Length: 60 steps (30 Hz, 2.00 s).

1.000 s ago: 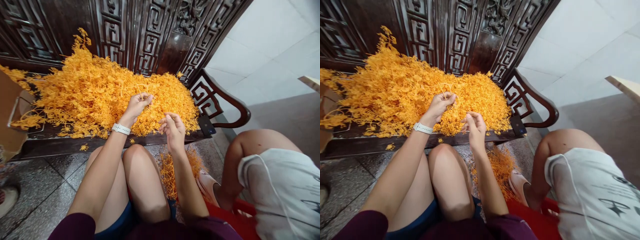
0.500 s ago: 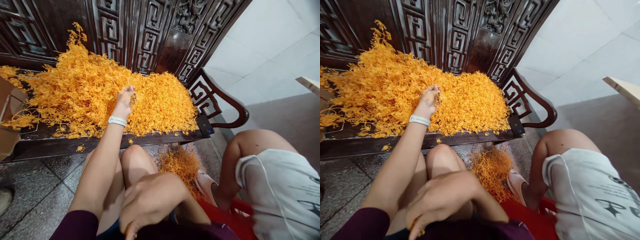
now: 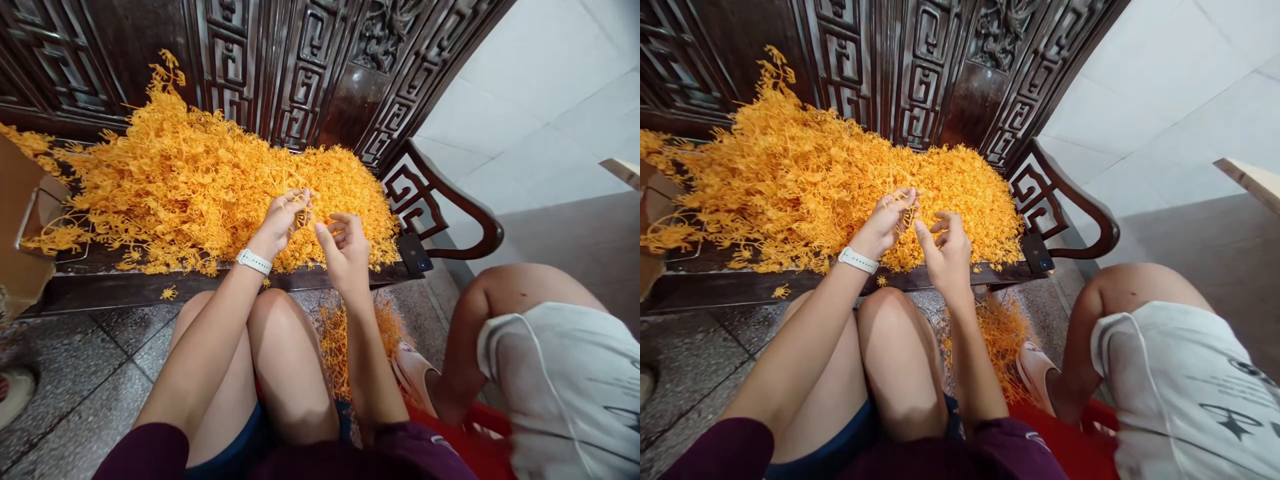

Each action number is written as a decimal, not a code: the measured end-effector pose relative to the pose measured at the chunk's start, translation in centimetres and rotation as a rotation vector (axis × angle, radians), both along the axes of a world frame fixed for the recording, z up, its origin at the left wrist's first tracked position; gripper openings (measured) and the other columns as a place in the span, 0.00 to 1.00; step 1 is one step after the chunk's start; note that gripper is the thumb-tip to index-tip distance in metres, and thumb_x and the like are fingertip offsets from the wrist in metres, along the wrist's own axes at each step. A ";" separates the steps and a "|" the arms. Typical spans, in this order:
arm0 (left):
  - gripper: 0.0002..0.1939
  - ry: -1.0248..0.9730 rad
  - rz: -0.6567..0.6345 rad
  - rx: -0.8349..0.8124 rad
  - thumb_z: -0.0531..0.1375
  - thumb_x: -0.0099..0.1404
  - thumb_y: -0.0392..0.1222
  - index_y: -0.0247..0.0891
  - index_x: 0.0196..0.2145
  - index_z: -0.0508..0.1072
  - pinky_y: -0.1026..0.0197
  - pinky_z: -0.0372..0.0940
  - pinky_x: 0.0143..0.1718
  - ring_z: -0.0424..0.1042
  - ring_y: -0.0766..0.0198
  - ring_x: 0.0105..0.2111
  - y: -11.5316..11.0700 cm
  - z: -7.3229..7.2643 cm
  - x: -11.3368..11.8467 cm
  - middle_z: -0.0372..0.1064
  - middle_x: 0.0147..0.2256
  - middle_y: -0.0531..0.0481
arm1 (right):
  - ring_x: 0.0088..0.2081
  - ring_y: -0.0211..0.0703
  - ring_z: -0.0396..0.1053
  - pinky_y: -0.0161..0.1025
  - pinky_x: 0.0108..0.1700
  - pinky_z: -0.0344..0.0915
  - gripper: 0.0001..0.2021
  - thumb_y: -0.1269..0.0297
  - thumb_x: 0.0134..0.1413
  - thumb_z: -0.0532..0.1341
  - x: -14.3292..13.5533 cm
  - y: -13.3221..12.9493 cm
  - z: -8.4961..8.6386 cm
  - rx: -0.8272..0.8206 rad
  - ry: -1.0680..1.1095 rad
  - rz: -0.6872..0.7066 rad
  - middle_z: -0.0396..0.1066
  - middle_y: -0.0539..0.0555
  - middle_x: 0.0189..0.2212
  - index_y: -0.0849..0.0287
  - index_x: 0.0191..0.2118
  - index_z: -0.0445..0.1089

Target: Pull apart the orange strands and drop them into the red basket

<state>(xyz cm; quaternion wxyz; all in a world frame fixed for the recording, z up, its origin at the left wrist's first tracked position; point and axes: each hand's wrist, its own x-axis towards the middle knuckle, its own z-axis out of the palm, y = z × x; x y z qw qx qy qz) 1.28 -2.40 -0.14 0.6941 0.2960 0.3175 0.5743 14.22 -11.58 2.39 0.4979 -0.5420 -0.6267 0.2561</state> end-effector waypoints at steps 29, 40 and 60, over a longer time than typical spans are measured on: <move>0.12 0.049 0.054 0.174 0.75 0.59 0.41 0.37 0.33 0.77 0.63 0.65 0.40 0.75 0.68 0.34 2.0 -1.6 0.1 0.77 0.34 0.51 | 0.28 0.37 0.61 0.39 0.32 0.61 0.16 0.58 0.57 0.73 1.0 -0.9 -1.8 0.030 0.060 0.056 0.70 0.50 0.35 0.51 0.50 0.75; 0.11 -0.070 0.049 0.012 0.62 0.63 0.23 0.38 0.34 0.73 0.64 0.66 0.35 0.70 0.71 0.29 1.4 -1.3 0.6 0.72 0.31 0.54 | 0.35 0.42 0.71 0.41 0.40 0.66 0.11 0.71 0.69 0.58 0.2 -3.6 0.1 0.172 -0.097 0.679 0.75 0.50 0.34 0.49 0.42 0.78; 0.20 0.221 -0.021 0.280 0.81 0.48 0.42 0.34 0.28 0.75 0.62 0.68 0.36 0.74 0.69 0.29 1.5 -0.7 0.0 0.77 0.31 0.50 | 0.25 0.36 0.59 0.37 0.28 0.55 0.14 0.57 0.58 0.71 0.9 0.5 -1.6 -0.031 0.173 0.061 0.65 0.46 0.27 0.54 0.47 0.73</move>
